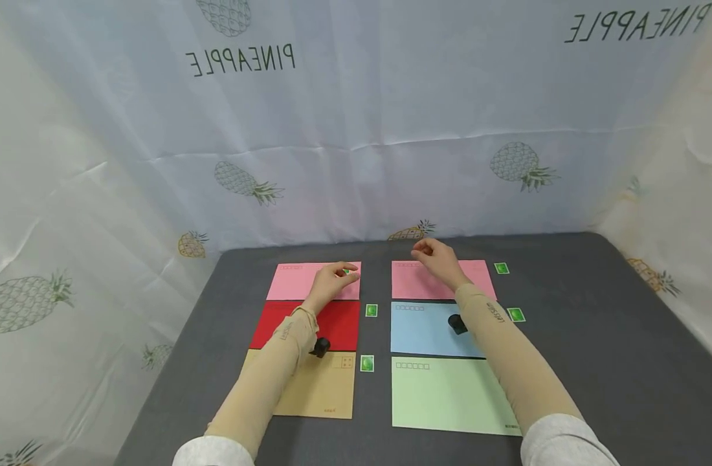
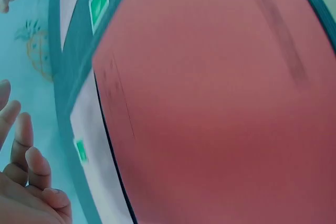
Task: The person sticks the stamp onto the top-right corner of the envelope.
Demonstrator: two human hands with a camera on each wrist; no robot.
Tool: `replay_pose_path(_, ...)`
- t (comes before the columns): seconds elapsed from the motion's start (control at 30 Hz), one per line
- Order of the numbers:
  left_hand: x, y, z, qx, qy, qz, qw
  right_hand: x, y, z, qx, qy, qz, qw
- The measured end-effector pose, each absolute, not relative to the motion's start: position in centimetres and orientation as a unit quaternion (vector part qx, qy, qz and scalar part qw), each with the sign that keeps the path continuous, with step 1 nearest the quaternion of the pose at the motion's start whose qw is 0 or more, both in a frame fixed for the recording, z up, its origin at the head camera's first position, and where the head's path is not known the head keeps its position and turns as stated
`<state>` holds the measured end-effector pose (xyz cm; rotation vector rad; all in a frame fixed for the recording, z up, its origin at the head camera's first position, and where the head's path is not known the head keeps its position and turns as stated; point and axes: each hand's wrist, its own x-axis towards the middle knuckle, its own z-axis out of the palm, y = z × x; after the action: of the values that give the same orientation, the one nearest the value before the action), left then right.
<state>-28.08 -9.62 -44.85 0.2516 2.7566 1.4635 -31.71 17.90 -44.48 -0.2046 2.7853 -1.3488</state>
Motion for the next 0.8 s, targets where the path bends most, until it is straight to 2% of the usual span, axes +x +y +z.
replay_pose_path(0.17, -27.9, -7.7, -45.1, 0.109, 0.881, 0.461, 0.011, -31.7, 19.8, -45.1, -0.049, 0.901, -0.432, 0.016)
replay_pose_path(0.37, -27.9, -5.3, -45.5, 0.099, 0.887, 0.450, 0.040, -31.3, 21.7, -45.6, -0.034, 0.903, -0.428, 0.016)
replay_pose_path(0.73, -27.5, -2.5, -45.1, 0.119, 0.901, 0.417, 0.030, -31.5, 25.3, -46.2, 0.001, 0.910, -0.414, 0.023)
replay_pose_path(0.8, -27.6, -2.3, -45.2, 0.119, 0.905, 0.406, 0.031, -32.1, 26.2, -47.4, 0.004, 0.913, -0.407, 0.014)
